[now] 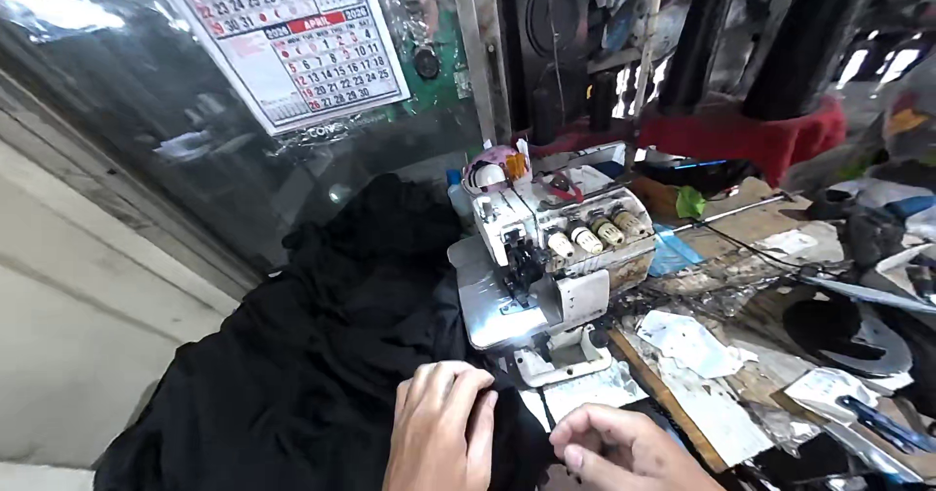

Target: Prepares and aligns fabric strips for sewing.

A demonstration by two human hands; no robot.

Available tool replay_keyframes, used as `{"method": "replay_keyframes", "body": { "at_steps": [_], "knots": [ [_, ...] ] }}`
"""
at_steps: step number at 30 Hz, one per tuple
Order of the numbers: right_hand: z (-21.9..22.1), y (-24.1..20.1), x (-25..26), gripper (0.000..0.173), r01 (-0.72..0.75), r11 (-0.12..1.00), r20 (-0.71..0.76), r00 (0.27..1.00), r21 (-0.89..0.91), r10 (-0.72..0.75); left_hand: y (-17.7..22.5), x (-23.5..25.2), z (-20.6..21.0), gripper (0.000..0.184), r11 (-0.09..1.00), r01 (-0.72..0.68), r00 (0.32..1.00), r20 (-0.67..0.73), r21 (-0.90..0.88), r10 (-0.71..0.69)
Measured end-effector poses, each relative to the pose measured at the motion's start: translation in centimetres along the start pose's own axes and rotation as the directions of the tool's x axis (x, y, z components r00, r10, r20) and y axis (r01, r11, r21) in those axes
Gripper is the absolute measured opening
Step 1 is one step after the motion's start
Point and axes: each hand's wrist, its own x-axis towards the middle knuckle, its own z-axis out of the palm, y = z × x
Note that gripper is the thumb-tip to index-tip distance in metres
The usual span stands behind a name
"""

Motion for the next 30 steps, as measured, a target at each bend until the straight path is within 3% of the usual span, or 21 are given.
{"method": "replay_keyframes", "body": {
  "at_steps": [3,5,7,11,15,19,21,24,26,30],
  "knots": [
    [0.5,1.1,0.6,0.035,-0.023,0.956,-0.088,0.995,0.292,0.051,3.8,0.0,-2.5,0.020,0.985,-0.032,0.991,0.121,-0.167,0.052],
    [1.4,2.3,0.9,0.051,-0.010,0.846,-0.042,0.998,0.533,0.039,6.3,-0.2,-1.4,0.019,0.979,-0.104,0.982,0.135,-0.175,0.128],
    [1.7,2.9,1.0,0.052,-0.009,0.784,-0.029,0.999,0.621,0.034,7.0,-0.5,0.6,0.018,0.974,-0.190,0.971,0.119,-0.127,0.205],
    [0.5,2.8,0.8,0.033,-0.072,0.859,-0.077,0.989,0.507,0.129,6.7,-0.1,1.1,0.019,0.950,-0.256,0.932,0.217,-0.180,0.292],
    [-0.7,3.5,1.4,0.029,0.019,0.967,-0.186,0.982,0.254,0.030,5.6,2.3,-1.0,0.018,0.909,-0.181,0.934,0.225,-0.375,0.278],
    [-1.0,1.9,1.3,0.016,0.023,0.976,-0.198,0.980,0.218,0.021,4.0,4.6,0.2,0.029,0.955,-0.127,0.953,0.234,-0.268,0.192],
    [-1.0,1.4,1.4,0.016,0.014,0.978,-0.211,0.977,0.207,0.030,3.4,4.7,1.8,0.030,0.960,-0.102,0.947,0.271,-0.261,0.175],
    [-1.4,1.4,1.9,0.023,0.032,0.990,-0.279,0.960,0.140,0.009,3.7,5.0,2.1,0.022,0.932,-0.066,0.966,0.211,-0.356,0.149],
    [-1.6,1.3,2.1,0.028,0.052,0.984,-0.276,0.961,0.171,-0.003,4.3,5.3,1.6,0.020,0.907,-0.029,0.971,0.203,-0.419,0.124],
    [-2.0,1.4,2.2,0.036,0.111,0.906,-0.122,0.990,0.409,-0.067,4.5,5.8,0.4,0.020,0.814,0.083,0.938,0.321,-0.575,0.131]
  ]
}}
